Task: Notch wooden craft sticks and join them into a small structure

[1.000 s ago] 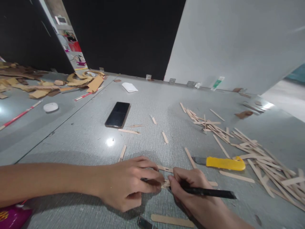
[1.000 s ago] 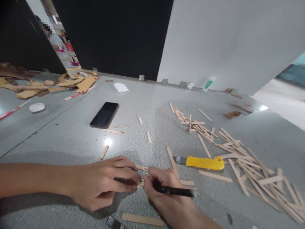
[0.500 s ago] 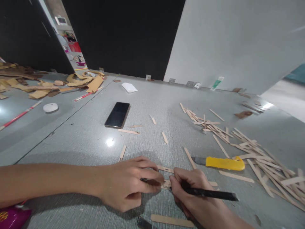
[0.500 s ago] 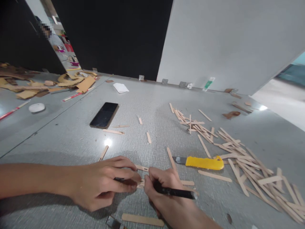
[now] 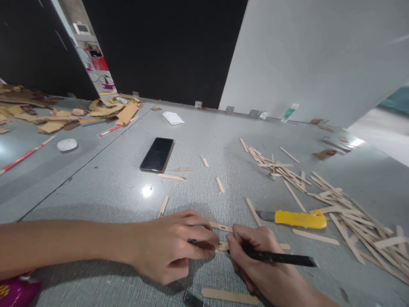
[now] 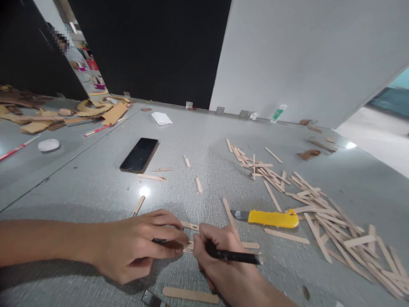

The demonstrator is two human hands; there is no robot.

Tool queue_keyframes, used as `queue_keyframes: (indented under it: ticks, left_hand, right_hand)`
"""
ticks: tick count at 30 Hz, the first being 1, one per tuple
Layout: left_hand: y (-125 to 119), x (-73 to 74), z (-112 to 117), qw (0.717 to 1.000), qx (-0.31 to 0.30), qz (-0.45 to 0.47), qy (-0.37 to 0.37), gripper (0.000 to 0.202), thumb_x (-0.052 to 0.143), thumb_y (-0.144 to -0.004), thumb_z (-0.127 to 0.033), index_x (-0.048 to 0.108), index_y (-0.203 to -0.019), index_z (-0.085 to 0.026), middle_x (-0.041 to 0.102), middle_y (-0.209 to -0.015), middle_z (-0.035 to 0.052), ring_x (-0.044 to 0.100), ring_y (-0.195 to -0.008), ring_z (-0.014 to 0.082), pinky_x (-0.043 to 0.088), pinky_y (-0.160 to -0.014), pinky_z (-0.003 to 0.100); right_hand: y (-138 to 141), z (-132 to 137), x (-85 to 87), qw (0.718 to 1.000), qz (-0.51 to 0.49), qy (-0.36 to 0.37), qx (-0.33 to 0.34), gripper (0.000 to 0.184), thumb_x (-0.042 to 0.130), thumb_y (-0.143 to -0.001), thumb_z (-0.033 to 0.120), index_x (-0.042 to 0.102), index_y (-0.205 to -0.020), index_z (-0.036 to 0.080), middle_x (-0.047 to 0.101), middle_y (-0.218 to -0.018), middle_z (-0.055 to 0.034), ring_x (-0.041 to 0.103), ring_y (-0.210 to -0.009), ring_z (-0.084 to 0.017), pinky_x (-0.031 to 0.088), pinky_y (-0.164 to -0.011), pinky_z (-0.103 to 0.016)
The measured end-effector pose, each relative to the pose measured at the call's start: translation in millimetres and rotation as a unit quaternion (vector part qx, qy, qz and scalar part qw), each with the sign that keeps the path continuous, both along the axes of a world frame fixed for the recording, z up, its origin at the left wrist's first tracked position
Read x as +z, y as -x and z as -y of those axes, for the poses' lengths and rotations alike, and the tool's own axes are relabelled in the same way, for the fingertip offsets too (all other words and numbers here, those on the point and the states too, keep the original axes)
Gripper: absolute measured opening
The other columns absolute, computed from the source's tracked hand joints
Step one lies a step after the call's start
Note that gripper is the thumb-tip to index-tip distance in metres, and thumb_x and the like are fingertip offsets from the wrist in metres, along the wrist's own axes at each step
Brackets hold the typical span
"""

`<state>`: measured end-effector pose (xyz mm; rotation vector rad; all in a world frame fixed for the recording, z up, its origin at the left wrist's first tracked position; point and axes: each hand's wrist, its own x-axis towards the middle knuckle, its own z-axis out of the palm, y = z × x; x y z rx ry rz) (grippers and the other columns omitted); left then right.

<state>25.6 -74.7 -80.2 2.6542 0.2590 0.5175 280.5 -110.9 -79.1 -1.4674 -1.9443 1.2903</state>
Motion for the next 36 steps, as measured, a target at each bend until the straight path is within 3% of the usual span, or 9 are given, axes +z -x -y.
queue_keyframes:
  ticks: [6, 11, 18, 24, 30, 34, 36]
  left_hand:
    - [-1, 1.6, 0, 0.999, 0.008, 0.002, 0.031, 0.048, 0.055, -0.085, -0.007, 0.070, -0.128, -0.019, 0.071, -0.140, 0.0089, 0.060, -0.133, 0.0282, 0.046, -0.118, 0.044]
    - [0, 7.6, 0, 0.997, 0.013, -0.003, 0.079, 0.054, 0.054, -0.083, -0.003, 0.070, -0.131, -0.023, 0.071, -0.142, 0.0067, 0.060, -0.134, 0.0290, 0.046, -0.118, 0.048]
    - [0, 11.9, 0, 0.997, 0.008, -0.011, 0.080, 0.060, 0.052, -0.082, -0.001, 0.069, -0.136, -0.023, 0.071, -0.143, 0.0064, 0.060, -0.133, 0.0293, 0.046, -0.118, 0.049]
    - [-1, 12.5, 0, 0.998, 0.007, -0.018, 0.064, 0.054, 0.050, -0.083, -0.002, 0.071, -0.130, -0.018, 0.070, -0.142, 0.0077, 0.060, -0.132, 0.0282, 0.047, -0.118, 0.046]
    - [-3, 12.9, 1, 0.998, 0.006, -0.014, 0.066, 0.056, 0.053, -0.081, 0.000, 0.070, -0.130, -0.020, 0.072, -0.138, 0.0094, 0.061, -0.131, 0.0289, 0.050, -0.114, 0.049]
    - [-3, 10.6, 2, 0.998, 0.018, -0.005, 0.060, 0.059, 0.054, -0.078, 0.001, 0.072, -0.130, -0.021, 0.070, -0.142, 0.0100, 0.061, -0.133, 0.0299, 0.053, -0.111, 0.050]
    - [-2, 7.5, 3, 0.998, 0.033, 0.002, 0.059, 0.061, 0.055, -0.078, 0.001, 0.072, -0.131, -0.022, 0.068, -0.145, 0.0101, 0.058, -0.136, 0.0305, 0.051, -0.114, 0.052]
  right_hand:
    - [-4, 0, -0.3, 0.999, -0.045, 0.001, -0.016, 0.048, 0.049, -0.108, 0.046, 0.046, -0.065, 0.024, 0.048, -0.045, 0.0080, 0.046, -0.034, -0.007, 0.034, -0.036, -0.017]
    - [-6, 1, 0.7, 0.993, -0.071, -0.046, -0.080, 0.053, 0.051, -0.107, 0.053, 0.050, -0.063, 0.023, 0.049, -0.045, 0.0073, 0.044, -0.035, -0.008, 0.035, -0.039, -0.020]
    - [-4, 1, 3.0, 0.984, -0.097, -0.062, -0.138, 0.049, 0.055, -0.106, 0.055, 0.052, -0.068, 0.024, 0.050, -0.048, 0.0080, 0.041, -0.039, -0.009, 0.037, -0.042, -0.022]
    - [-6, 0, 2.0, 0.985, -0.090, -0.080, -0.125, 0.047, 0.055, -0.107, 0.050, 0.050, -0.067, 0.024, 0.049, -0.048, 0.0085, 0.041, -0.041, -0.010, 0.036, -0.044, -0.022]
    - [-4, 1, -1.0, 0.986, -0.075, -0.084, -0.121, 0.043, 0.057, -0.106, 0.048, 0.050, -0.071, 0.024, 0.054, -0.055, 0.0067, 0.044, -0.046, -0.011, 0.037, -0.047, -0.024]
    - [-12, -3, 17.6, 0.981, 0.024, -0.184, -0.057, 0.031, 0.056, -0.108, 0.043, 0.063, -0.085, 0.023, 0.062, -0.066, 0.0024, 0.056, -0.060, -0.016, 0.042, -0.057, -0.028]
    - [-27, -14, 34.5, 0.958, 0.096, -0.271, -0.005, 0.023, 0.053, -0.110, 0.037, 0.068, -0.099, 0.024, 0.072, -0.083, -0.0035, 0.065, -0.072, -0.019, 0.047, -0.068, -0.032]
